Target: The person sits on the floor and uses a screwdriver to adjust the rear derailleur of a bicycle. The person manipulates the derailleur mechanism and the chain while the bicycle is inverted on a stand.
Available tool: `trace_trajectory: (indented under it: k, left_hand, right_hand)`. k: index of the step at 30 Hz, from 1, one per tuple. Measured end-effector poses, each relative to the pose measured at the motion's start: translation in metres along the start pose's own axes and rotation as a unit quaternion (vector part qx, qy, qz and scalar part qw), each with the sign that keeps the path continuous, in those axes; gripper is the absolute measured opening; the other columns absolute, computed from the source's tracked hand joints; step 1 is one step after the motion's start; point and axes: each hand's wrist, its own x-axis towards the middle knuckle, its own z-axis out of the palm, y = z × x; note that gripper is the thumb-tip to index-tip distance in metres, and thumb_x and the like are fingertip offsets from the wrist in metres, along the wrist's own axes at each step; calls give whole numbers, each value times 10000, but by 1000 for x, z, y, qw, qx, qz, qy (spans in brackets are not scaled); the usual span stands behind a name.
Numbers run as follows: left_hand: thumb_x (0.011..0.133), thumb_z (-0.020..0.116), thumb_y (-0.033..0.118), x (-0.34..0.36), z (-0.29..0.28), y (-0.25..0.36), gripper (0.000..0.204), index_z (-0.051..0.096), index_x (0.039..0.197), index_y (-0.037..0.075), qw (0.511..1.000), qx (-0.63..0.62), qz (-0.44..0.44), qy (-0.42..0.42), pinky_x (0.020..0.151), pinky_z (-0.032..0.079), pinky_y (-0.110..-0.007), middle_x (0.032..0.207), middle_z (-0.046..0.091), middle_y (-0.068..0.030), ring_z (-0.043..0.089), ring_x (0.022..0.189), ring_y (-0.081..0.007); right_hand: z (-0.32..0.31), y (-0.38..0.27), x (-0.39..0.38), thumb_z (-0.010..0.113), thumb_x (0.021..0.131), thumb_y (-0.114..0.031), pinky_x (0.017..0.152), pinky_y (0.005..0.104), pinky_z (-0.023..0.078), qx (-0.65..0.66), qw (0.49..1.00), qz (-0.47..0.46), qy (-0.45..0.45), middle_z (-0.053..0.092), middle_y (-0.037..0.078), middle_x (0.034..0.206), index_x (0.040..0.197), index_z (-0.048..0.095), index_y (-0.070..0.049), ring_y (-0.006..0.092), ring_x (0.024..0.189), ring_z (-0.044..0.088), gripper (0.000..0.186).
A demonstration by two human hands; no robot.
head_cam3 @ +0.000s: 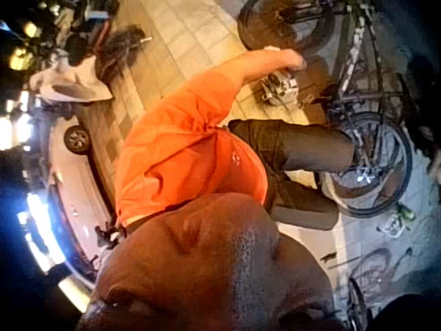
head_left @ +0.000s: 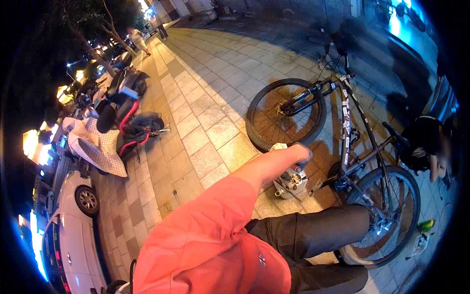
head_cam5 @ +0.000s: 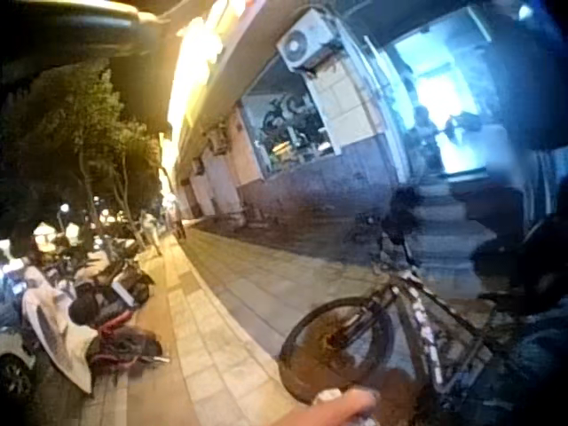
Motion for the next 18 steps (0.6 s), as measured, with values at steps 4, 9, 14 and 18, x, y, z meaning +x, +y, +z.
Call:
trace_trajectory:
  k: [4, 9, 14, 18]
  left_hand:
    - [700, 733, 325, 3, 19, 10, 207, 641, 610, 163, 1000, -5, -1, 15, 610, 531, -456, 673, 656, -107, 642, 678, -384]
    - [707, 754, 303, 10, 10, 12, 169, 700, 701, 142, 995, 29, -99, -13, 635, 566, -448, 744, 695, -102, 670, 710, -330]
    - [684, 768, 174, 49, -53, -3, 91, 709, 618, 151, 922, -124, -366, -1, 506, 504, -443, 700, 708, -107, 647, 580, -245]
    - [761, 725, 189, 16, -62, 40, 156, 720, 641, 90, 945, -185, -266, -37, 512, 497, -428, 656, 699, -111, 658, 568, -224]
  right_hand:
    - [-1, -4, 6, 653, 906, -296, 676, 412, 563, -24, 1000, -3, 8, 748, 154, 810, 870, 749, -36, 282, 755, 728, 279]
    - [3, -4, 6, 662, 896, -284, 665, 408, 564, -19, 1000, -9, 5, 749, 150, 802, 854, 753, -47, 278, 751, 731, 257]
    - [1, 50, 4, 670, 885, -271, 654, 403, 565, 45, 998, 7, 51, 750, 146, 794, 838, 758, -58, 274, 747, 734, 235]
    - [-27, 156, -29, 677, 877, -262, 645, 400, 566, -57, 988, 26, 139, 751, 143, 787, 825, 761, -67, 270, 744, 736, 218]
